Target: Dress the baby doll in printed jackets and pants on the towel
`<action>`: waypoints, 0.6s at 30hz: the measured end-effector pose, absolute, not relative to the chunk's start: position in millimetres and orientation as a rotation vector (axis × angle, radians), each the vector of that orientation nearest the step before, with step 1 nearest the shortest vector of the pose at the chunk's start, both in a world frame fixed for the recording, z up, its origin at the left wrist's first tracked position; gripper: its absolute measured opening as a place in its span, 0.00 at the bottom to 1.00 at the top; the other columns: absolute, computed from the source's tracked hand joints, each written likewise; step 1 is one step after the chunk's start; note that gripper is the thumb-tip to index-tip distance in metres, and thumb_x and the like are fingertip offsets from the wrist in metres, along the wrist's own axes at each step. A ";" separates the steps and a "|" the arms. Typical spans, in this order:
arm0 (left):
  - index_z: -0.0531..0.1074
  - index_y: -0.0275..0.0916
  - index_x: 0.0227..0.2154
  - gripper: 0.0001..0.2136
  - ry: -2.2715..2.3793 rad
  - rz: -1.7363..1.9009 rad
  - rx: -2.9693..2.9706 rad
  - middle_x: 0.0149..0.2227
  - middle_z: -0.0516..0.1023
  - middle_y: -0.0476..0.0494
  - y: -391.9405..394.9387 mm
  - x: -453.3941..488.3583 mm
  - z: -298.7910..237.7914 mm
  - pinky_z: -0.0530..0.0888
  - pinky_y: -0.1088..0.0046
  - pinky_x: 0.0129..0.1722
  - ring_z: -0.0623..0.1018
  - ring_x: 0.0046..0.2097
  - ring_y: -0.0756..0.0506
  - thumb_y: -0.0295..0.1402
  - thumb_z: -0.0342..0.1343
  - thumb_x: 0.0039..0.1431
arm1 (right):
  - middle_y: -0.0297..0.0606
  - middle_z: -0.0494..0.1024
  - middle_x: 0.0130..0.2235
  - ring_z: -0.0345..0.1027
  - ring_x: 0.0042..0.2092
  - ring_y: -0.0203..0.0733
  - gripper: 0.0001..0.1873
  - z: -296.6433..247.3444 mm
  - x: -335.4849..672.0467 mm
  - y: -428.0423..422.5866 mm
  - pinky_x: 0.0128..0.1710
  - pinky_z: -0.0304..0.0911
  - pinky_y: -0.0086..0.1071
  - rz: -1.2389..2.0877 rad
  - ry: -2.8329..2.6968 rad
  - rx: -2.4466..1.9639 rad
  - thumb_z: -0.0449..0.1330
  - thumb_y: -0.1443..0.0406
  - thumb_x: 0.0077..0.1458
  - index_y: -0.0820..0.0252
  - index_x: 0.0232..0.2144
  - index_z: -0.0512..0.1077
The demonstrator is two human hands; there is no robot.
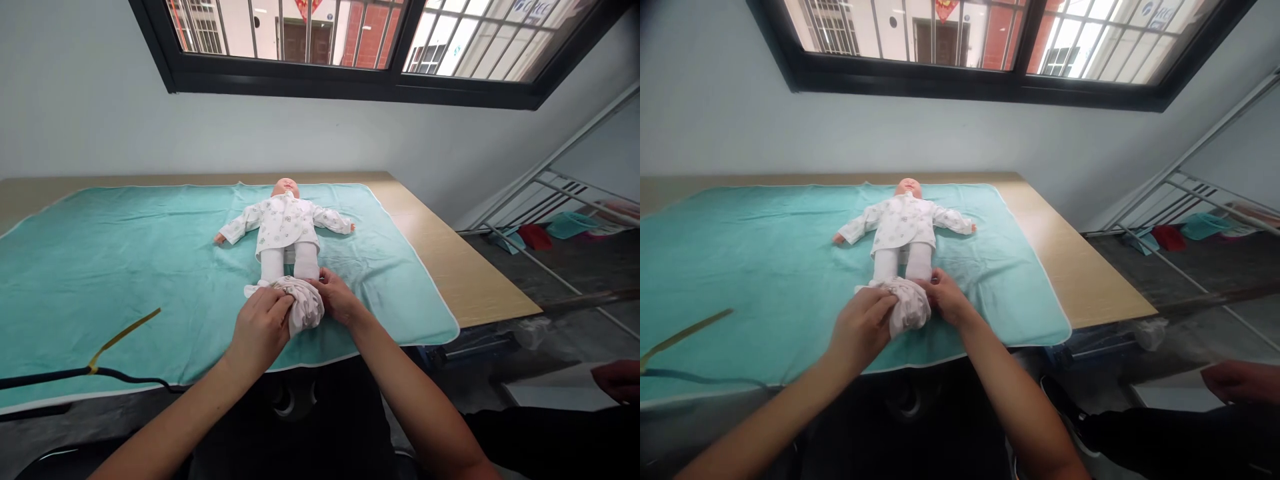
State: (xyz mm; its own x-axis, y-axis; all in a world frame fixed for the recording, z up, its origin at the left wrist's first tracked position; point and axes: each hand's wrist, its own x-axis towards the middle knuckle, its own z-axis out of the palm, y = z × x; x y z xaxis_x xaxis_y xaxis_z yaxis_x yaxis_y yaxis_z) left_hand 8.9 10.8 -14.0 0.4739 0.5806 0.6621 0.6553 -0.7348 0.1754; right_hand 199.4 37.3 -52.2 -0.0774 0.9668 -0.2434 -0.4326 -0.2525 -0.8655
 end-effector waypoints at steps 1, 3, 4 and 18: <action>0.73 0.37 0.40 0.06 -1.111 -1.097 -2.611 0.35 0.76 0.42 7.4 9.2 -16.1 0.70 0.68 0.39 0.72 0.38 0.43 0.26 0.56 0.60 | 0.32 0.77 0.31 0.70 0.31 0.37 0.25 -52.0 198.6 37.2 0.30 0.64 0.29 1.586 -0.723 -1.023 0.75 0.58 0.39 0.59 0.34 0.67; 0.73 0.35 0.42 0.09 -1.157 -1.063 -2.581 0.36 0.75 0.40 1.7 10.8 -20.1 0.71 0.67 0.39 0.72 0.39 0.42 0.24 0.56 0.59 | 0.32 0.77 0.31 0.70 0.31 0.37 0.25 -51.9 197.2 37.1 0.30 0.64 0.30 1.579 -0.697 -1.025 0.75 0.58 0.39 0.59 0.34 0.68; 0.72 0.34 0.44 0.11 -1.182 -1.049 -2.549 0.37 0.75 0.39 -0.3 12.3 -21.9 0.71 0.66 0.39 0.72 0.39 0.42 0.24 0.56 0.58 | 0.33 0.77 0.30 0.70 0.30 0.37 0.25 -52.0 196.6 37.1 0.30 0.64 0.30 1.579 -0.687 -1.024 0.75 0.58 0.39 0.60 0.34 0.68; 0.69 0.32 0.42 0.12 -1.639 -0.955 -2.326 0.36 0.71 0.38 -2.5 37.9 -31.4 0.70 0.63 0.39 0.70 0.39 0.39 0.25 0.59 0.53 | 0.29 0.74 0.24 0.63 0.26 0.34 0.22 -53.0 177.8 35.8 0.26 0.58 0.29 1.432 -0.604 -1.027 0.74 0.55 0.40 0.58 0.26 0.66</action>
